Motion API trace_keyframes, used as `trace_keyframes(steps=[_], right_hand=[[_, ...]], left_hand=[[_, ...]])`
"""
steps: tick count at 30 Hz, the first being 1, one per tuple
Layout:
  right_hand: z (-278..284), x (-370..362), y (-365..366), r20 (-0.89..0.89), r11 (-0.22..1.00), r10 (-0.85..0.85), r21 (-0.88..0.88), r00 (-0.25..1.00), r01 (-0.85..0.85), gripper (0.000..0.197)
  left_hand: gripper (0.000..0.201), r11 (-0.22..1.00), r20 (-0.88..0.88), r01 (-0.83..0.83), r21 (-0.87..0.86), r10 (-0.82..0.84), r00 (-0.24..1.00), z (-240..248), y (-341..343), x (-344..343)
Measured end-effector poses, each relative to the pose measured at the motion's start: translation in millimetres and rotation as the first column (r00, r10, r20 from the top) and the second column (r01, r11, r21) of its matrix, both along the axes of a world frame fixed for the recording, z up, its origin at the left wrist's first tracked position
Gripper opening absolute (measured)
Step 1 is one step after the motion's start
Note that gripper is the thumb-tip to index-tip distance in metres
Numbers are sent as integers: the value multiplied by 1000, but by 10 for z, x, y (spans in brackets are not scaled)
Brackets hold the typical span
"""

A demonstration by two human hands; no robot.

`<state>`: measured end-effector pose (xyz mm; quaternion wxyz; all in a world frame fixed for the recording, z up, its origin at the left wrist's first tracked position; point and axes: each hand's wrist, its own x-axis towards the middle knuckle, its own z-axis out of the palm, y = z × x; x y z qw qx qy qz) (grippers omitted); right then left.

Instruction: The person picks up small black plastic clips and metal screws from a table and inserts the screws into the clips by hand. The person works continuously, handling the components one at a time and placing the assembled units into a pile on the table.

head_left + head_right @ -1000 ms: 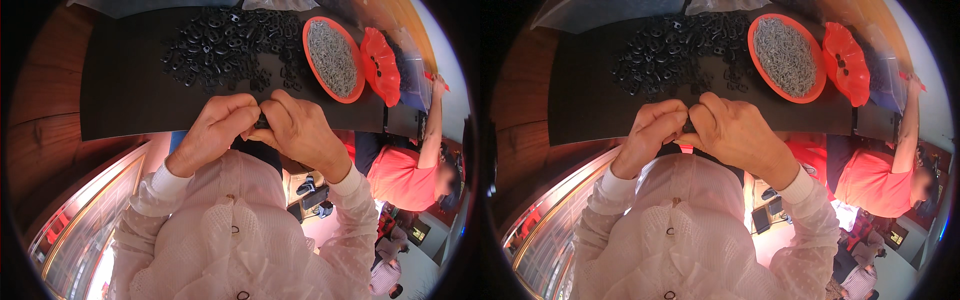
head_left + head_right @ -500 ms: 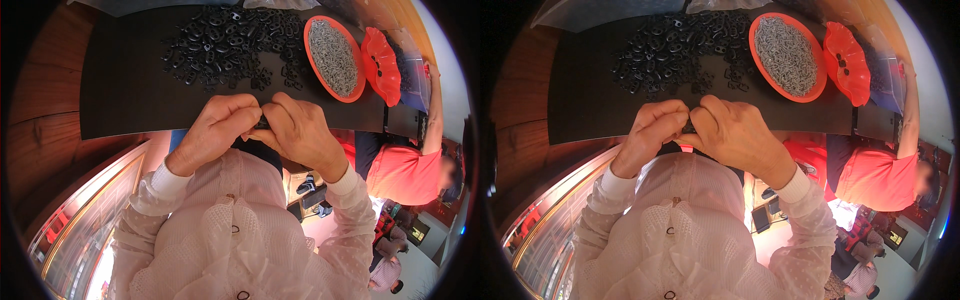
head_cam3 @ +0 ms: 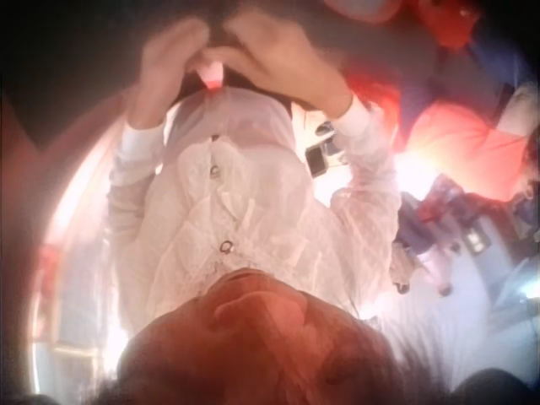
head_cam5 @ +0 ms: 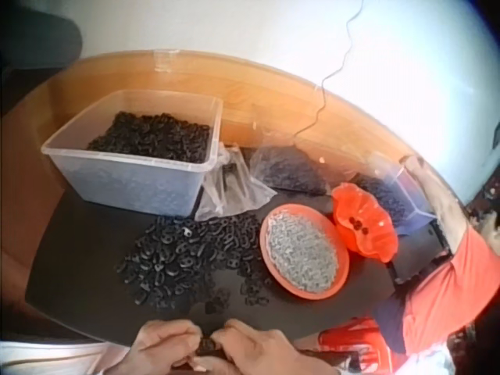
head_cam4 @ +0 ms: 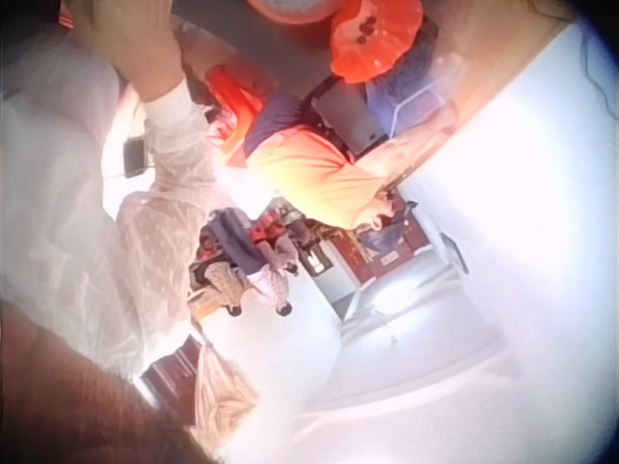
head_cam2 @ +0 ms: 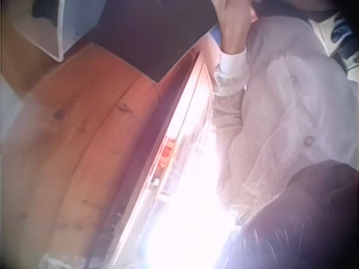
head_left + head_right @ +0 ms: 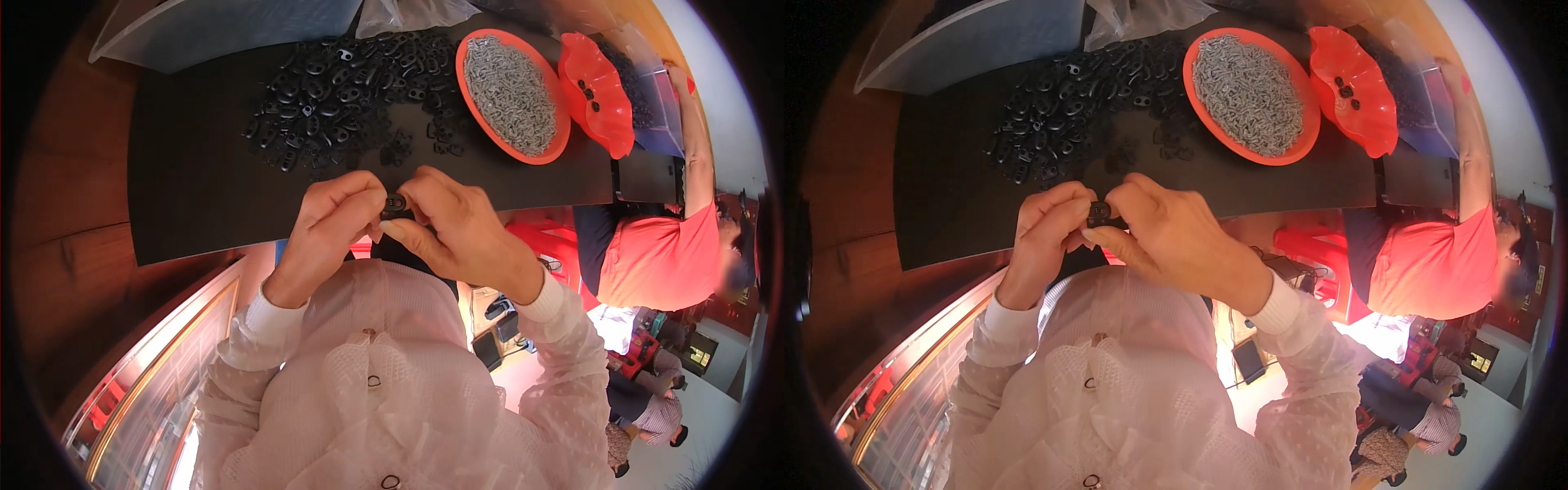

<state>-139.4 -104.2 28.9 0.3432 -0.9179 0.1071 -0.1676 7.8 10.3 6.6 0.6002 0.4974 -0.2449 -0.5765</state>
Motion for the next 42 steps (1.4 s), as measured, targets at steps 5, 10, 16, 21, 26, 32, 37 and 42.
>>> trace_keyframes(steps=[5,10,16,21,26,32,37,42], right_hand=[[41,-86,168,-152,631,-163,744,975,222,14],[56,-102,158,-181,496,-164,835,970,239,13],[102,-100,154,-180,473,-134,853,974,223,12],[69,-108,208,-142,421,-159,885,977,197,10],[35,-103,286,-103,378,-219,908,970,181,9],[-67,-138,317,-50,342,-263,929,963,141,8],[-77,-93,383,-12,289,-320,951,947,109,8],[-132,-110,397,-15,300,-324,946,946,118,8]], left_hand=[[18,998,-33,-10,-69,8,999,-36,-13,-12],[18,995,35,3,-101,0,999,-22,-12,-15],[21,992,87,112,-61,-106,991,-33,-16,70],[20,979,36,197,-50,-195,980,35,-24,130],[22,989,68,125,-82,-119,991,-3,3,56],[21,991,66,78,-109,-71,995,-2,-19,19],[21,993,81,78,-94,-71,994,-6,-20,14],[21,993,105,82,-89,-72,992,-8,-16,12]])
